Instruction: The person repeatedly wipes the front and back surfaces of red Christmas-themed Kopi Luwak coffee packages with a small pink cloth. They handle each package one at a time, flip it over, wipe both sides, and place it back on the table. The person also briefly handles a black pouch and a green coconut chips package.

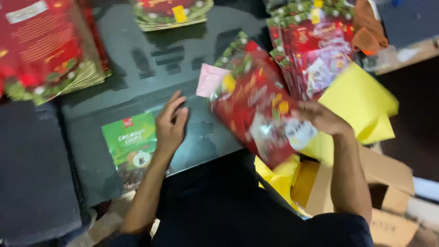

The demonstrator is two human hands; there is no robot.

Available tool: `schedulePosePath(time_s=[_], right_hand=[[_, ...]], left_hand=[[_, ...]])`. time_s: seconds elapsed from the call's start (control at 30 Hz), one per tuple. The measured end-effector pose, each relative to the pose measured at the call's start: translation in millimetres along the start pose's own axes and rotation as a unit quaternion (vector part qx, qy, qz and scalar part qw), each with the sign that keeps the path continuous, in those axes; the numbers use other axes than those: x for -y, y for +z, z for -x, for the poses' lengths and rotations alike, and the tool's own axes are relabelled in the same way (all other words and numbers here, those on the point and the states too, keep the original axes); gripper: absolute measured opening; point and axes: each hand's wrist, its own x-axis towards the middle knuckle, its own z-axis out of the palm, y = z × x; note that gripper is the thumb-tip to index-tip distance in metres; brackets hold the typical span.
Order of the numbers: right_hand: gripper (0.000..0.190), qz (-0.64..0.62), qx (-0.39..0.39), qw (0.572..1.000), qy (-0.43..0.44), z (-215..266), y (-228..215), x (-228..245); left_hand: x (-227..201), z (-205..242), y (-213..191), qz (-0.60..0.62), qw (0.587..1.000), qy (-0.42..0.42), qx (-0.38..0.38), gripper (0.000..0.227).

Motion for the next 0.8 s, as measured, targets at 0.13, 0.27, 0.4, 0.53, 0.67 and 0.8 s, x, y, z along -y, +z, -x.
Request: schedulePosePath(time_s=[0.13, 0.27, 0.4, 0.53, 0.67, 0.8], right_hand=[[0.029, 0.141, 0.100, 0.981, 0.092, 61, -49, -53], [0.021, 0.071, -0.176, 0.982, 0.012, 84, -97, -92], [0.028, -0.073, -0.212, 0.973, -0.058, 16, -99, -42], [0.024, 0.072, -0.216, 0.974, -0.017, -53, -136, -54], [0.055, 0.546, -0.376, 0.740, -0.113, -89, -161, -80], [0.028, 0.508, -0.355, 0.728, -0.293, -92, -65, 7]], left_hand=[[-1, 1, -3, -0.035, 0.999, -0.011, -0.026, 0.027], [-4, -3, 0, -0.052, 0.998, -0.010, -0.034, 0.024], [-3, 0, -3, -0.051, 0.998, -0.024, -0.028, 0.028], [1, 6, -8, -0.045, 0.998, 0.012, -0.031, 0.023], [0, 16, -22, -0.071, 0.996, 0.042, -0.045, 0.021], [2, 32, -54, -0.128, 0.986, 0.036, -0.097, 0.019]])
